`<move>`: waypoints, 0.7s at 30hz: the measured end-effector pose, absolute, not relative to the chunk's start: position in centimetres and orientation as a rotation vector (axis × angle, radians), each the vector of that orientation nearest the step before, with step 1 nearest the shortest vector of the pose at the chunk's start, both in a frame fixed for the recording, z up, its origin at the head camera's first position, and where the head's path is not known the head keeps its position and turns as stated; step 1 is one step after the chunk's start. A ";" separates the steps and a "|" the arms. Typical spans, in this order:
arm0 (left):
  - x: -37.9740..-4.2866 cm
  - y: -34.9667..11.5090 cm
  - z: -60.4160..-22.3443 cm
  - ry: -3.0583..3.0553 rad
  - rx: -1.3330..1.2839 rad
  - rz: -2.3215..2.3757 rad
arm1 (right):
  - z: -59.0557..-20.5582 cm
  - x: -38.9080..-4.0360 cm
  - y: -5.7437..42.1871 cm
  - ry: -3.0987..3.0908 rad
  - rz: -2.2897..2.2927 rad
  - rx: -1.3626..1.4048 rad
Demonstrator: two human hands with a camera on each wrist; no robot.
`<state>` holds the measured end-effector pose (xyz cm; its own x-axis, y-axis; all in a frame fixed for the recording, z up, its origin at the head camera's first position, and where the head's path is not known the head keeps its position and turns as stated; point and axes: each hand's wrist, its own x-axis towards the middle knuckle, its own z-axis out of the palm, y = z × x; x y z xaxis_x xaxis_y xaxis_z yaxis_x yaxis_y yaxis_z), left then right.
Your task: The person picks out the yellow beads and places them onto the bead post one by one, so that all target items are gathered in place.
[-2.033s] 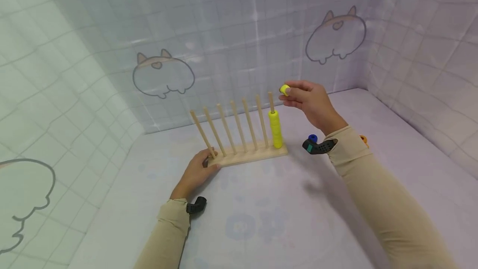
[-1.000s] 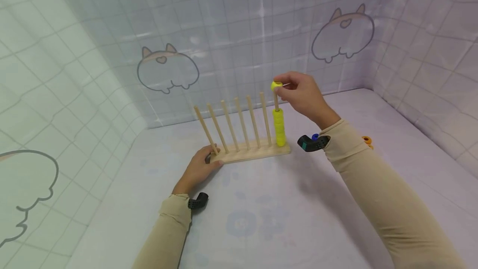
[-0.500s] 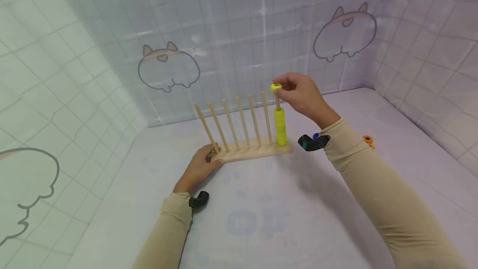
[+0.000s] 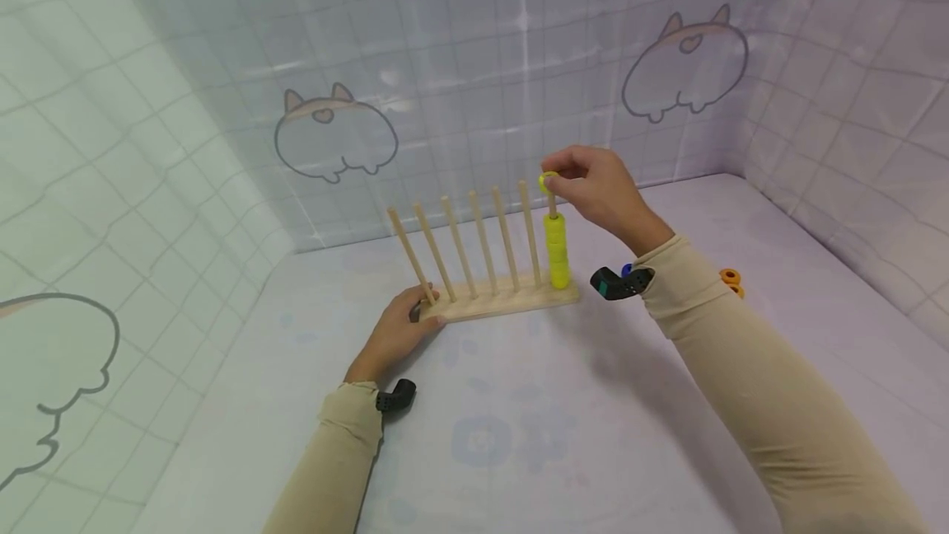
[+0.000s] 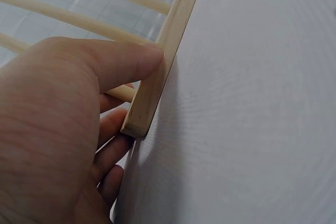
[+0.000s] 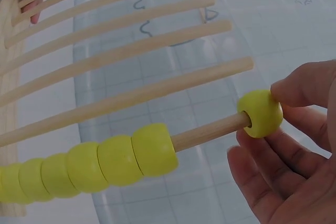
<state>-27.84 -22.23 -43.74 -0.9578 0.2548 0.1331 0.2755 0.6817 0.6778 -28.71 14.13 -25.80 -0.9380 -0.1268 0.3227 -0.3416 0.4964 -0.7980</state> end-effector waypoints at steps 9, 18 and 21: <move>-27.9 -21.8 -43.4 -2.865 -0.459 -1.154 | -25.8 -28.3 14.8 -2.507 1.429 0.395; -27.6 -22.0 -42.8 -2.878 -0.532 -1.120 | -27.5 -28.0 16.1 -2.531 1.439 0.368; -27.6 -22.4 -42.3 -2.889 -0.555 -1.086 | -28.4 -27.9 16.7 -2.554 1.417 0.340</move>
